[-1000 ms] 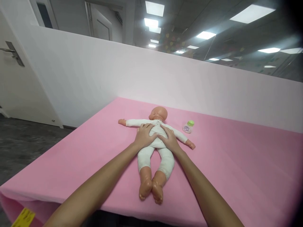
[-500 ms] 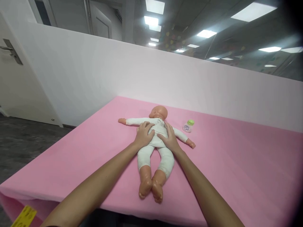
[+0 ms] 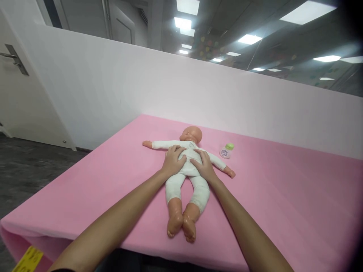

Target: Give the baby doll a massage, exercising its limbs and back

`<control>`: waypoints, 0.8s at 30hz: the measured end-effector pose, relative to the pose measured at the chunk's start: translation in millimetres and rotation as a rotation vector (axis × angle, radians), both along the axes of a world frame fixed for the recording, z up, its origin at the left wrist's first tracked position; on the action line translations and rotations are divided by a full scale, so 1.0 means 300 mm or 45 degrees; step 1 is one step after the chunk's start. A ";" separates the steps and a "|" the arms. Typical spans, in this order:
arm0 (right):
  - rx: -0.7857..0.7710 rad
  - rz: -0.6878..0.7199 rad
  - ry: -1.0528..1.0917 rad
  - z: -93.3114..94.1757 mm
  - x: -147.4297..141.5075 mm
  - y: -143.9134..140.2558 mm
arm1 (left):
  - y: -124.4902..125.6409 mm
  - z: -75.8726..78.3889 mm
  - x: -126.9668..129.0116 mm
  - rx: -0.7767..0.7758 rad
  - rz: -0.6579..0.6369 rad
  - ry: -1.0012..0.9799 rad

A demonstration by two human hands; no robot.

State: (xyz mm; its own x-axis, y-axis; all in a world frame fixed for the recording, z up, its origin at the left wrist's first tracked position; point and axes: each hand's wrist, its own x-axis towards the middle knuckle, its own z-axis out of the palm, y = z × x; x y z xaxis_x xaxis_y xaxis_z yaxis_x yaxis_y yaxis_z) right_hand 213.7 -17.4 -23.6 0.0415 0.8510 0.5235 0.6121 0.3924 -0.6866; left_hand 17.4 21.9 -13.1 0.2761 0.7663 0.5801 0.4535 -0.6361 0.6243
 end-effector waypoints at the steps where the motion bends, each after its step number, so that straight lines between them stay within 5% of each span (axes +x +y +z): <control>1: 0.004 -0.005 0.019 -0.001 -0.001 -0.001 | 0.000 0.000 0.000 0.006 0.000 -0.004; 10: -0.043 -0.026 0.128 0.013 -0.008 -0.024 | -0.004 0.015 -0.001 0.099 -0.031 -0.058; 24: -0.034 -0.001 0.073 0.004 0.005 -0.023 | -0.001 0.022 0.004 -0.052 -0.045 -0.154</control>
State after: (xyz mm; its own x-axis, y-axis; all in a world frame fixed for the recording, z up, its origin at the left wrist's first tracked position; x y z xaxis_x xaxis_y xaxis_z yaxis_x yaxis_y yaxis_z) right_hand 215.2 -24.4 -22.3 0.0714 0.8645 0.4975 0.5719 0.3732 -0.7305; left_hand 18.6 21.6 -6.4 0.2334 0.7809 0.5795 0.3508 -0.6234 0.6988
